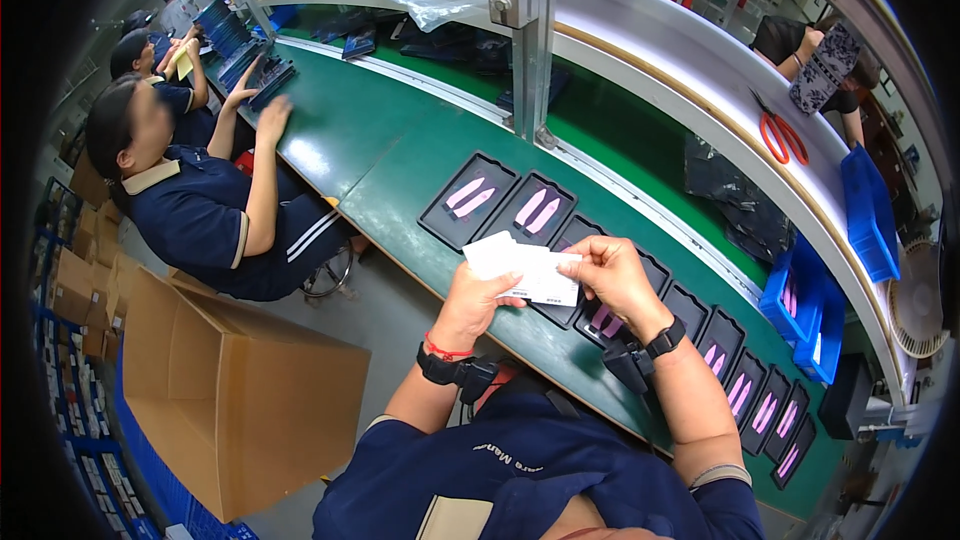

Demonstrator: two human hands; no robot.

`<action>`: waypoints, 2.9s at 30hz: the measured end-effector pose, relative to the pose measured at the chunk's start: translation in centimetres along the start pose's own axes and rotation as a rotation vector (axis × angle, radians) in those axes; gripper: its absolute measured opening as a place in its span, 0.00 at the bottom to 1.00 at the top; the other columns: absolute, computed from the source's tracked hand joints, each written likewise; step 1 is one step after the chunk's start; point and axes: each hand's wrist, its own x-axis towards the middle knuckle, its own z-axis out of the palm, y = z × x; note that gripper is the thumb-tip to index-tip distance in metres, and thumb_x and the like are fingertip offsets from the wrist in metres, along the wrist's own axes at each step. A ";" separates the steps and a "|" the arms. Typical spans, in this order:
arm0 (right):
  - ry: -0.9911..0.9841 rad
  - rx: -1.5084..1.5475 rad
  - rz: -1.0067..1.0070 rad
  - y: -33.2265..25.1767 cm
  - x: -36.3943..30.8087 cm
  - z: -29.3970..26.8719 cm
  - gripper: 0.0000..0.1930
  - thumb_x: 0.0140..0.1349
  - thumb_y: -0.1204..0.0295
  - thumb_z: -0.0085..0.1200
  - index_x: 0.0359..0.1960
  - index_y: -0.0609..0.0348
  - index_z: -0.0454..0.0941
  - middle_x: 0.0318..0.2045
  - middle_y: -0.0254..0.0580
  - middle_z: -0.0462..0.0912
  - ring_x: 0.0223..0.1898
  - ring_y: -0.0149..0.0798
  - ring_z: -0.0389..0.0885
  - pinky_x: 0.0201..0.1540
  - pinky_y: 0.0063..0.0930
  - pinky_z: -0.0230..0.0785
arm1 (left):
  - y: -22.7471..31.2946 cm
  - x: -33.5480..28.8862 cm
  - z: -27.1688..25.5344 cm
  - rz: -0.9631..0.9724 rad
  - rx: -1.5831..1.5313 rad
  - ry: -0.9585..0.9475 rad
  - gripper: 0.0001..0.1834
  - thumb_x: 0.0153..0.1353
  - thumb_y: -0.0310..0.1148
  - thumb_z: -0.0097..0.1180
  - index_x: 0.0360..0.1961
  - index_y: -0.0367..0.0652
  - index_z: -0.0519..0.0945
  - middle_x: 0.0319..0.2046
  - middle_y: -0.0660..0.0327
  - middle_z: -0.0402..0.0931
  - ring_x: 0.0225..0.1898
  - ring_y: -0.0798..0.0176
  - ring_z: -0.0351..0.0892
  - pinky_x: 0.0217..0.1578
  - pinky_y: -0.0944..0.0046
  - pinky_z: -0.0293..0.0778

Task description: The recorder is packing small electronic components into plastic trays and adding labels.

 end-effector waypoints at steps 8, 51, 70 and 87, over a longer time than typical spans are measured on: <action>0.151 0.085 -0.060 -0.7 10.2 5.3 0.07 0.54 0.79 0.57 0.34 0.68 0.75 0.22 0.37 0.78 0.18 0.26 0.74 0.15 0.19 0.69 | 3.1 -1.4 -4.6 0.206 0.076 0.258 0.17 0.52 0.20 0.59 0.44 0.34 0.72 0.33 0.57 0.78 0.28 0.65 0.79 0.17 0.72 0.70; 0.324 0.000 -0.090 2.3 -1.2 1.1 0.07 0.48 0.83 0.61 0.28 0.66 0.76 0.20 0.35 0.79 0.21 0.22 0.75 0.23 0.15 0.69 | 0.8 0.6 0.3 0.016 0.295 -0.040 0.12 0.53 0.23 0.60 0.39 0.32 0.76 0.33 0.55 0.79 0.32 0.64 0.81 0.20 0.72 0.74; 0.343 0.030 -0.150 3.4 -5.1 -2.4 0.06 0.54 0.75 0.61 0.26 0.67 0.79 0.20 0.33 0.80 0.22 0.20 0.73 0.23 0.15 0.64 | -3.4 0.4 7.2 -0.205 0.142 -0.251 0.17 0.61 0.27 0.53 0.51 0.36 0.71 0.39 0.57 0.78 0.37 0.63 0.80 0.29 0.66 0.81; 0.722 -0.559 -0.014 5.6 -7.7 -4.2 0.16 0.45 0.65 0.68 0.15 0.64 0.75 0.13 0.44 0.77 0.16 0.34 0.76 0.20 0.27 0.65 | -3.8 0.5 8.0 -0.154 0.211 -0.162 0.17 0.60 0.23 0.52 0.51 0.34 0.71 0.40 0.56 0.77 0.36 0.65 0.79 0.25 0.69 0.79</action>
